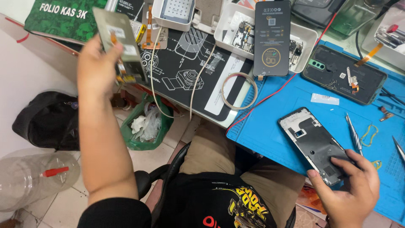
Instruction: The person works on a disassembled smartphone at a repair bench, peeling an old black adhesive sheet and adhesive residue off the phone's midframe by hand. They hold the frame steady with one hand while scraping and pulling the adhesive material away with the other.
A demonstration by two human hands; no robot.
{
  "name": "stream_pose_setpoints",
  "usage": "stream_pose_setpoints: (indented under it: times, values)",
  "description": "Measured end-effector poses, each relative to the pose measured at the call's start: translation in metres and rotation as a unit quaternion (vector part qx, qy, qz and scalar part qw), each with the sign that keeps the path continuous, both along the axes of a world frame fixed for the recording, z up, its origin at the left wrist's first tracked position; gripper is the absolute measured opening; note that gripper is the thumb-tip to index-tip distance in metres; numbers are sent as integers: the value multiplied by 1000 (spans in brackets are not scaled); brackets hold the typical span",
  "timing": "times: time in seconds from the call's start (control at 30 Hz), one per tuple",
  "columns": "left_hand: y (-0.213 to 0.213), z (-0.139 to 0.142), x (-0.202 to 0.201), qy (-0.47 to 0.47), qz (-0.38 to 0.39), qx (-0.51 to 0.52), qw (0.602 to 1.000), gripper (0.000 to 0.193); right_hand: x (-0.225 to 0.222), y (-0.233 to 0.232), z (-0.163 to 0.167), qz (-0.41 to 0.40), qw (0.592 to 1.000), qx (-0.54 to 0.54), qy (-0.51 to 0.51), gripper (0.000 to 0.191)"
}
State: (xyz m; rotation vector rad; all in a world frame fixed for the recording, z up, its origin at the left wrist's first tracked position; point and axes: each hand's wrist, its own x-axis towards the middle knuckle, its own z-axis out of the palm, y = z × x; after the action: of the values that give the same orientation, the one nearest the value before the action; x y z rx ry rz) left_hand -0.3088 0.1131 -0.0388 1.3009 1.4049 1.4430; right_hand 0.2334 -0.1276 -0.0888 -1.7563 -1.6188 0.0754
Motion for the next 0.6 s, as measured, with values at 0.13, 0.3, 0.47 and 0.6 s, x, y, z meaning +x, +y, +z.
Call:
stream_pose_setpoints:
  times: [0.13,0.3,0.47,0.6]
  values:
    - [58,12,-21,68,21,16,997,18,-1,1,2,1,999,-8,36,49]
    - [131,26,-18,155,40,7,987,21,-10,6,13,-4,1000,1,11,52]
    - [184,33,-12,351,21,-69,933,32,-18,18,34,-4,999,-16,33,66]
    - [199,31,-6,558,26,20,829,49,-7,24,54,5,999,-53,-2,79]
